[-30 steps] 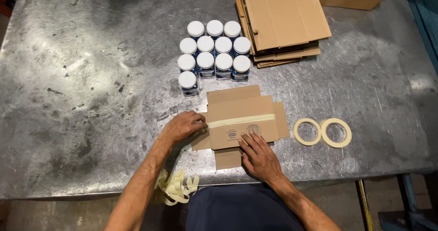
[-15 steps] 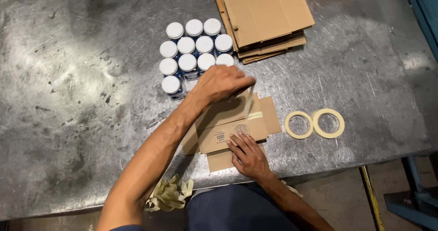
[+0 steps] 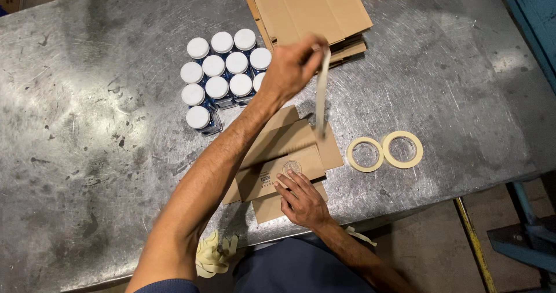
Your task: The person places blue jars into cardboard boxes and closes the boxes by hand.
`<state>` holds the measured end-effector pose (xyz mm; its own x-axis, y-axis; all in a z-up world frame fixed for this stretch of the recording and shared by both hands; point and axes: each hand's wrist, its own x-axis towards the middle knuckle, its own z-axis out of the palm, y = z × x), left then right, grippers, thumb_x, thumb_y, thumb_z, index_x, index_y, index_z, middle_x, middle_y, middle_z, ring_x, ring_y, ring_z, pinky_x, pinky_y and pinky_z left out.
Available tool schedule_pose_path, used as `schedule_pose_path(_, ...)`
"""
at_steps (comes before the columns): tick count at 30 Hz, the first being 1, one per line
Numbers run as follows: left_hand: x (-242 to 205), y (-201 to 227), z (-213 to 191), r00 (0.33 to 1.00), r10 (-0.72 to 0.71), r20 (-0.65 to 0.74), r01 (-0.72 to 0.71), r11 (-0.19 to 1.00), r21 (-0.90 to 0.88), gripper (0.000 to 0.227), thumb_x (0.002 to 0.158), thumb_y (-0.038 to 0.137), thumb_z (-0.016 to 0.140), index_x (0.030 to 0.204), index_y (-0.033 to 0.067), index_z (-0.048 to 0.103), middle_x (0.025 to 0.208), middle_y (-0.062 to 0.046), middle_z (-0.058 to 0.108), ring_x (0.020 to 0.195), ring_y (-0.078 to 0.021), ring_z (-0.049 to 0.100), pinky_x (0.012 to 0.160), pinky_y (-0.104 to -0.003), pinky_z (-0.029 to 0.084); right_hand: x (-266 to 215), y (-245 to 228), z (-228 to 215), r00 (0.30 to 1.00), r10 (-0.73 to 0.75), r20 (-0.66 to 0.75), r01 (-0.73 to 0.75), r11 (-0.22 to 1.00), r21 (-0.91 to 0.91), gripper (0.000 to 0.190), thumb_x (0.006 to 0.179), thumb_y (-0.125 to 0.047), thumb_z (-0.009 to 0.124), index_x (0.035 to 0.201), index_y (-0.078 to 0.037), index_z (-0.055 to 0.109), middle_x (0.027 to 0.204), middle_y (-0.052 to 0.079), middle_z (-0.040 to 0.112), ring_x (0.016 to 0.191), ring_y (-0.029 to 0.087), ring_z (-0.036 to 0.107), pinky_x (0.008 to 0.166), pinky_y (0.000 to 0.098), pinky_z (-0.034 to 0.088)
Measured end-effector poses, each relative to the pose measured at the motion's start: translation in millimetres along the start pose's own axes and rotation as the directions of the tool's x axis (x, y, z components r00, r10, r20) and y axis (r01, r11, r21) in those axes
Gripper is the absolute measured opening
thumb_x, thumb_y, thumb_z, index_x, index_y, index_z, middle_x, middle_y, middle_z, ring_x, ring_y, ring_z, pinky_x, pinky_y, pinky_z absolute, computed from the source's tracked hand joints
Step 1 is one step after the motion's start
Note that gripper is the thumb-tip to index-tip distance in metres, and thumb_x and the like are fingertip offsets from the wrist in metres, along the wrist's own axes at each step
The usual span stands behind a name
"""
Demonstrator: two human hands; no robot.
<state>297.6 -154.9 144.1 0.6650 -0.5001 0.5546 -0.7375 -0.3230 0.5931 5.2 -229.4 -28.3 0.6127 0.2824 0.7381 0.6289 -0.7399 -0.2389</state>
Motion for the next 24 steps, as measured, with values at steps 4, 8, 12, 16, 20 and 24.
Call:
schedule_pose_path(4,28.1,42.7,-57.8,0.971,0.075,-0.225,-0.082,0.996,-0.022,0.012,0.115,0.009,0.053,0.121,0.0097,0.064,0.089,-0.006,0.078,0.067,-0.0139,0.082,0.058,-0.021,0.072,4.7,-1.8,-14.9,0.978,-0.005,0.208,-0.011,0.997,0.076,0.043,0.096,-0.01,0.072,0.14,-0.01,0.073,0.151,0.012,0.07,0.14,0.036,0.065,0.12,0.0502,0.053)
schedule_pose_path(8,29.5,60.1,-103.6,0.982,0.15,-0.118,-0.144,0.988,0.056,0.004,0.109,0.004,0.072,0.113,0.0044,0.071,0.103,-0.01,0.078,0.094,-0.0214,0.076,0.085,-0.033,0.066,3.2,0.6,-14.6,0.976,-0.033,0.216,0.014,0.996,0.09,0.05,0.097,-0.008,0.071,0.147,-0.01,0.067,0.154,0.013,0.067,0.144,0.036,0.062,0.12,0.0513,0.053)
schedule_pose_path(12,-10.6,53.1,-143.5,0.994,0.105,-0.035,-0.094,0.97,0.223,0.014,0.107,0.002,0.061,0.113,-0.0014,0.073,0.11,-0.016,0.078,0.096,-0.026,0.074,0.086,-0.037,0.066,4.3,-1.2,-16.7,0.961,-0.036,0.273,0.017,0.997,0.07,0.049,0.095,-0.01,0.072,0.144,-0.01,0.07,0.155,0.013,0.066,0.145,0.035,0.061,0.124,0.0508,0.049)
schedule_pose_path(16,-65.6,65.1,-195.4,0.991,0.13,0.032,-0.132,0.9,0.416,0.012,0.103,0.007,0.064,0.111,-0.0015,0.067,0.097,-0.013,0.065,0.087,-0.028,0.06,0.075,-0.042,0.052,7.9,-3.8,-18.3,0.97,-0.022,0.241,-0.009,0.992,0.125,0.046,0.095,-0.007,0.068,0.141,-0.008,0.072,0.152,0.013,0.069,0.143,0.038,0.063,0.121,0.0525,0.051)
schedule_pose_path(20,-137.7,100.0,-239.7,0.991,-0.053,0.123,-0.046,0.724,0.689,0.049,0.119,0.008,0.07,0.163,0.0032,0.05,0.091,-0.016,0.065,0.084,-0.0352,0.056,0.065,-0.052,0.051,-0.5,-1.5,-11.2,0.969,-0.019,0.245,-0.019,0.988,0.151,0.049,0.094,-0.009,0.068,0.143,-0.008,0.071,0.155,0.015,0.067,0.143,0.04,0.063,0.123,0.0537,0.049)
schedule_pose_path(24,-223.2,126.0,-278.5,0.999,0.001,0.033,-0.029,0.5,0.865,0.027,0.114,0.007,0.064,0.14,0.0108,0.069,0.085,-0.005,0.064,0.093,-0.0231,0.071,0.08,-0.03,0.062,-5.9,-2.1,-2.5,0.977,-0.003,0.214,-0.019,0.994,0.104,0.044,0.094,-0.019,0.069,0.138,-0.016,0.076,0.147,0.01,0.072,0.136,0.038,0.067,0.12,0.0492,0.049)
